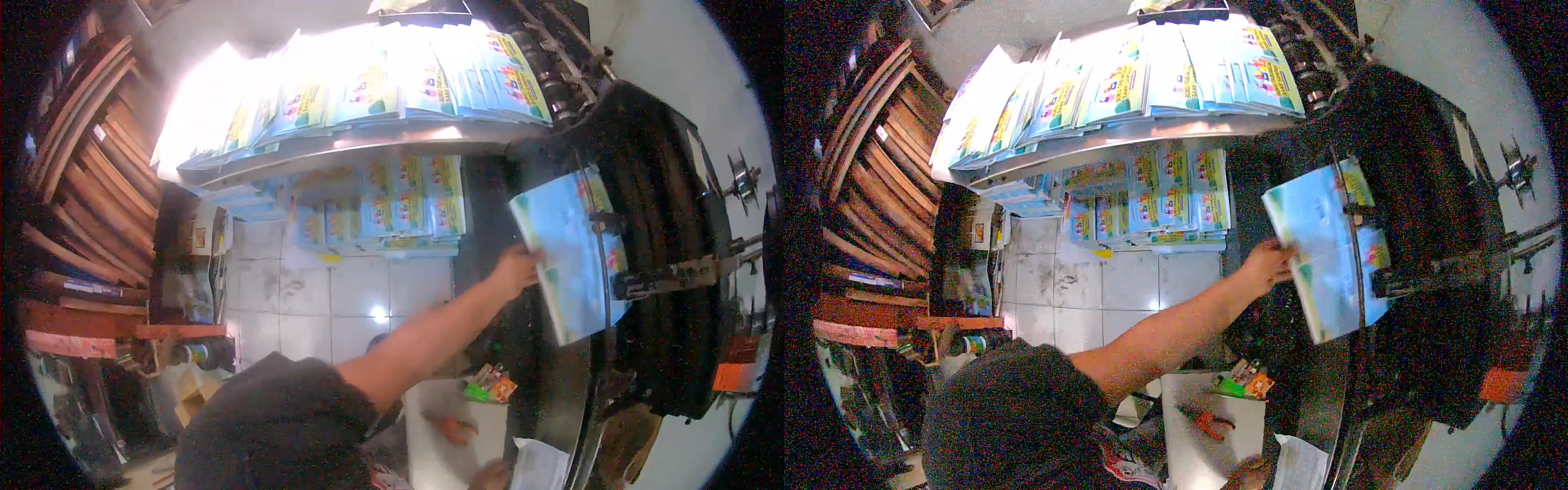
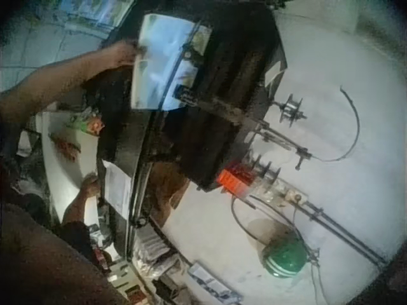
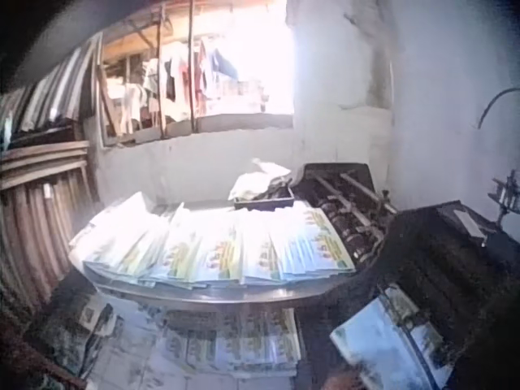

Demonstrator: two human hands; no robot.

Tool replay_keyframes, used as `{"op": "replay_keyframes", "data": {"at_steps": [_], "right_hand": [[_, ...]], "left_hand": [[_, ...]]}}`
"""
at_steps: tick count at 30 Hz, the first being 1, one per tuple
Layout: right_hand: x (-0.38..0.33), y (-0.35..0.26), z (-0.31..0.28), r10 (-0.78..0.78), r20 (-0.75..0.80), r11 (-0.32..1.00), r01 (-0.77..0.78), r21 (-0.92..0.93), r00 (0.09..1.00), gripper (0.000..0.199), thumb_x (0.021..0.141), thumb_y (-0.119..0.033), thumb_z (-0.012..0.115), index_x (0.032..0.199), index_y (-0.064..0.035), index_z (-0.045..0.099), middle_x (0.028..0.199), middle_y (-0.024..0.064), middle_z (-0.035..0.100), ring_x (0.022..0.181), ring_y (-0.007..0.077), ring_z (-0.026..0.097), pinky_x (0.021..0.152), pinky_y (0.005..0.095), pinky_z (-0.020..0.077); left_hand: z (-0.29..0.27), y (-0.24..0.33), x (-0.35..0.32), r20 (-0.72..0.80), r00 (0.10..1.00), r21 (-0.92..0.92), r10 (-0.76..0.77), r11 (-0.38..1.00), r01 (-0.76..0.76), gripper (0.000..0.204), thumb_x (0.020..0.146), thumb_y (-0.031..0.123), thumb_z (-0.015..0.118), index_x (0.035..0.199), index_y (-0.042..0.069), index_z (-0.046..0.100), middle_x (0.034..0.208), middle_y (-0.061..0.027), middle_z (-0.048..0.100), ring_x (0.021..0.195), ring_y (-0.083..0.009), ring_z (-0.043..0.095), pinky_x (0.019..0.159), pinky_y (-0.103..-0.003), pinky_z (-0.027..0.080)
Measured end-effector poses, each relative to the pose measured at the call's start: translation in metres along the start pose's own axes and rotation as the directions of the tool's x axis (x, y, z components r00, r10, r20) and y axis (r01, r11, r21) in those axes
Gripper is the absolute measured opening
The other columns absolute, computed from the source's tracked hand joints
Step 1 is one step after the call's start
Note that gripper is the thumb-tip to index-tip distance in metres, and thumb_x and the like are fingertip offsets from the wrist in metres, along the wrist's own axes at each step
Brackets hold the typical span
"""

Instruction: The person gathers, aligns, and fans stacks of printed booklets by hand on a worktable. Then, the person places the booklets into a cardboard box and walks across the printing workshop.

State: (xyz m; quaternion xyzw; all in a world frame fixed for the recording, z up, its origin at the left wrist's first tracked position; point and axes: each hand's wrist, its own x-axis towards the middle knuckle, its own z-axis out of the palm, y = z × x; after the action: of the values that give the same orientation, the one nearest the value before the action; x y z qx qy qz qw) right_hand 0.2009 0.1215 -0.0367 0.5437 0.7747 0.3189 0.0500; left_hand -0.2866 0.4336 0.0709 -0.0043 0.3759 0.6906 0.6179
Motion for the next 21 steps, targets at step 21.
{"op": "replay_keyframes", "data": {"at_steps": [21], "right_hand": [[0.368, -0.070, -0.307, -0.271, 0.231, -0.177, -0.284, 0.942, 0.935, 0.054, 0.089, -0.027, 0.066, 0.134, -0.0027, 0.049, 0.134, 0.0199, 0.051, 0.127, 0.0337, 0.047, 0.108, 0.0415, 0.0353]], "left_hand": [[-0.076, 0.207, -0.250, 0.085, 0.984, 0.210, 0.154, 0.963, -0.169, 0.039, 0.094, 0.017, 0.061, 0.130, 0.006, 0.048, 0.126, -0.0086, 0.060, 0.114, -0.0247, 0.059, 0.100, -0.044, 0.048]]}}
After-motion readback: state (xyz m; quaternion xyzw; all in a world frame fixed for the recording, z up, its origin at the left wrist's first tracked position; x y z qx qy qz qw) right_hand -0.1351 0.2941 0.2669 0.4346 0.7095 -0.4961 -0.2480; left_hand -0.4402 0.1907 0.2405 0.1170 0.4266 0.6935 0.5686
